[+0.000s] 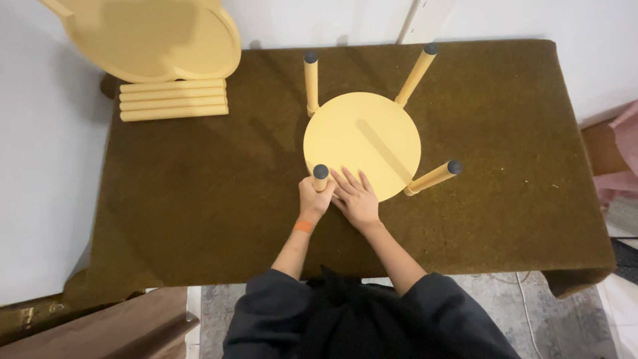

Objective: The person disassembles a yellow cloud-shaped plastic stand by removing its legs and placing them on a brown table. They then repeat the process with a smaller round yellow stand, removing its legs and stacking the components.

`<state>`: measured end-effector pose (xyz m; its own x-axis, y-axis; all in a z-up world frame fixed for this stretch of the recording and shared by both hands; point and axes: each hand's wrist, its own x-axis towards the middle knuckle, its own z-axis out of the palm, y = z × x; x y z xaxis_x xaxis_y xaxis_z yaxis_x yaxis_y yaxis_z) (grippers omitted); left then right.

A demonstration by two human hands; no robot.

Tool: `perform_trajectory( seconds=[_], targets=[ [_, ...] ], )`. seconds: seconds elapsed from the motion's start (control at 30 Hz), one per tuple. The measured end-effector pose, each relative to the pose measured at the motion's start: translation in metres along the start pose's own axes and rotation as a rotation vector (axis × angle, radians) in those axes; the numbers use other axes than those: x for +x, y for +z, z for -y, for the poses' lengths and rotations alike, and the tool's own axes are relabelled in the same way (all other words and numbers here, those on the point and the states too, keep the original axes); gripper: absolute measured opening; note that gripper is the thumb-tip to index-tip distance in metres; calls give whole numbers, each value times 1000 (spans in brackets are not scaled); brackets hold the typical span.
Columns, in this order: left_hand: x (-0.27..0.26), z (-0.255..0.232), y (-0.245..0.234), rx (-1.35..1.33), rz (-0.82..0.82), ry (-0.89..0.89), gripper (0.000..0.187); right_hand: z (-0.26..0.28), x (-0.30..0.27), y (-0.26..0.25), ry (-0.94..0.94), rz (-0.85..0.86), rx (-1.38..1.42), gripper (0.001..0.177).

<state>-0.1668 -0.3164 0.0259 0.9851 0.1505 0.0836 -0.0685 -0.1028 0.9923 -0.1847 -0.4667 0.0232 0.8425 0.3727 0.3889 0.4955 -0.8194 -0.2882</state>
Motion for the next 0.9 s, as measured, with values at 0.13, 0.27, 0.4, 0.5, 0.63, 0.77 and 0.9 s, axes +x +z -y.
perform_trajectory(
  seconds=[0.13, 0.27, 0.4, 0.5, 0.63, 0.77, 0.9],
  targets=[
    [8, -3, -3, 16, 87, -53, 19, -1, 1, 1, -21, -52, -38, 29],
    [8, -10, -9, -58, 213, -41, 12, -1, -4, 6, -15, -73, -54, 26],
    [13, -15, -20, -93, 471, -86, 9, -5, -12, 11, -46, -32, -86, 32],
    [19, -16, -23, -127, 555, -42, 13, -7, -9, 13, -61, -62, -89, 34],
    [11, -16, -22, -138, 505, -70, 7, -1, -14, 7, -70, -94, -50, 39],
    [11, -31, -25, -357, 347, -40, 16, 1, -7, -3, -96, -51, -99, 44],
    [23, -46, -45, 72, -60, 37, 24, 9, -6, -9, -133, -141, -112, 50]
  ],
)
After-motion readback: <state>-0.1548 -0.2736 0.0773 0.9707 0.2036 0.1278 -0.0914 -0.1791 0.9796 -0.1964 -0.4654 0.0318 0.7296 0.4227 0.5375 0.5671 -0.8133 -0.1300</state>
